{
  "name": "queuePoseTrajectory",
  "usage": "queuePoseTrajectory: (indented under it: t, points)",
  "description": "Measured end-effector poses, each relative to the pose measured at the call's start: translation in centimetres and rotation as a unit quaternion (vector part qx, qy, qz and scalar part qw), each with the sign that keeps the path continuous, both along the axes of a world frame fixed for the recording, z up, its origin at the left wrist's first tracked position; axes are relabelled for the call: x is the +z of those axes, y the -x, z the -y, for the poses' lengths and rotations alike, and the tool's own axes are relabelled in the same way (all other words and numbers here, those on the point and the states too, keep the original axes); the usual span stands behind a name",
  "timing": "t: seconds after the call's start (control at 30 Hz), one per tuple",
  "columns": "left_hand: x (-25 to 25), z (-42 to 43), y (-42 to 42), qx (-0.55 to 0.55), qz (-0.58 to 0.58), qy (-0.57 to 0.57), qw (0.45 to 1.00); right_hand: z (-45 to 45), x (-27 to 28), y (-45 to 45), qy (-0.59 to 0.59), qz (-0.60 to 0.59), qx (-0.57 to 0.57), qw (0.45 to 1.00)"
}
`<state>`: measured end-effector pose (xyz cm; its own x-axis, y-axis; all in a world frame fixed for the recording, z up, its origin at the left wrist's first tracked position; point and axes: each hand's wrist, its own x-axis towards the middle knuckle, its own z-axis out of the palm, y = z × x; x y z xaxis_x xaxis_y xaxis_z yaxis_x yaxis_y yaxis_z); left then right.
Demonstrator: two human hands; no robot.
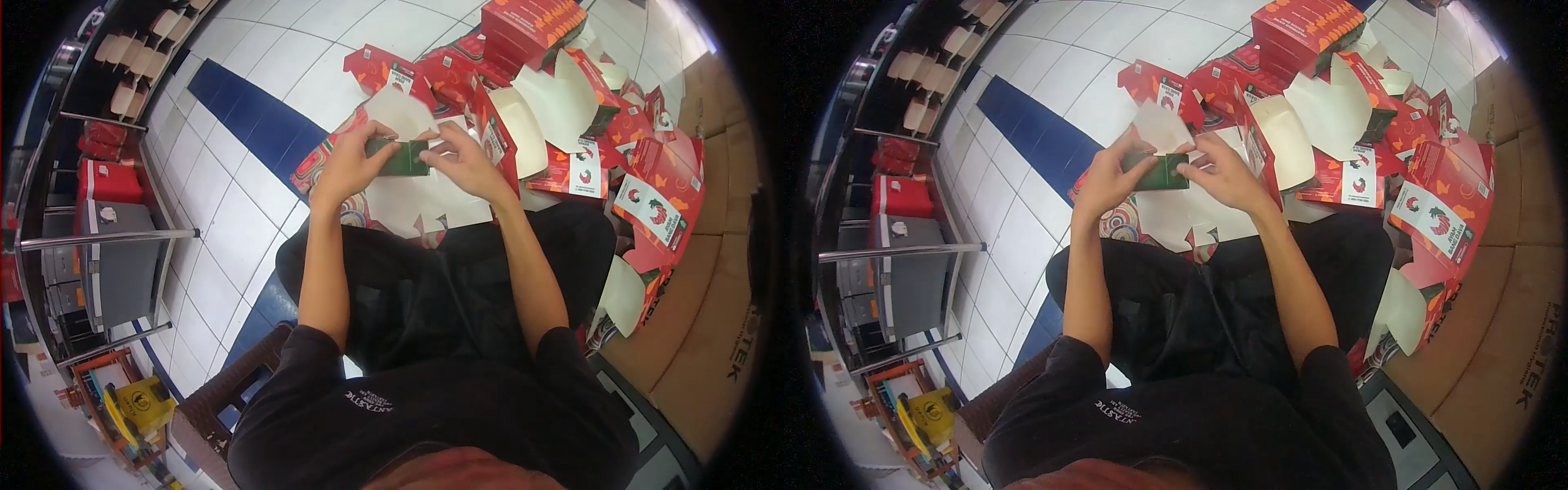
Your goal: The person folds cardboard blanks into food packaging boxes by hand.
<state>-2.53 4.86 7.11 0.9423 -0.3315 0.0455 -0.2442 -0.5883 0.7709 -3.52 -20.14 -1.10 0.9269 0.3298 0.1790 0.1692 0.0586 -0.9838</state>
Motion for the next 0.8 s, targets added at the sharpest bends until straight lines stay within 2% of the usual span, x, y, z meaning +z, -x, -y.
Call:
queuePoseTrajectory:
  t: [0.03, 0.17, 0.23, 0.37, 0.47, 0.53, 0.57, 0.63, 0.8]
  points:
    - [0.4, 0.2, 0.2, 0.0, -0.036, -0.023, 0.999, 0.0, 0.2, 0.2, 0.06, 0.03, 0.012, 0.998]
    - [-1.2, -0.1, -0.4, -0.02, -0.007, -0.045, 0.999, 0.1, -1.1, 0.0, 0.069, -0.029, 0.047, 0.996]
    - [-1.8, -0.4, -0.6, -0.014, 0.007, -0.02, 1.0, 0.1, -1.2, -0.2, -0.014, -0.098, 0.045, 0.994]
    - [-2.1, -0.8, -0.7, -0.012, -0.007, 0.019, 1.0, 0.1, -1.3, -0.4, -0.042, -0.129, 0.039, 0.99]
    - [-1.8, -0.5, -0.7, -0.049, 0.016, 0.018, 0.998, -0.7, -2.1, -0.2, -0.026, -0.132, 0.016, 0.991]
    - [-1.5, -0.5, -0.5, -0.015, -0.011, -0.003, 1.0, -1.1, -2.1, 0.2, -0.023, -0.131, -0.075, 0.988]
    - [-1.4, -0.5, -0.5, -0.014, -0.011, -0.003, 1.0, -1.3, -2.1, 0.2, -0.024, -0.131, -0.074, 0.988]
    - [-1.3, -0.5, -0.5, -0.021, -0.008, -0.004, 1.0, -1.5, -1.7, 0.2, 0.007, -0.117, -0.148, 0.982]
    - [-0.9, -0.1, -0.3, -0.031, -0.009, -0.019, 0.999, -1.9, -1.5, 0.8, 0.034, -0.054, -0.164, 0.984]
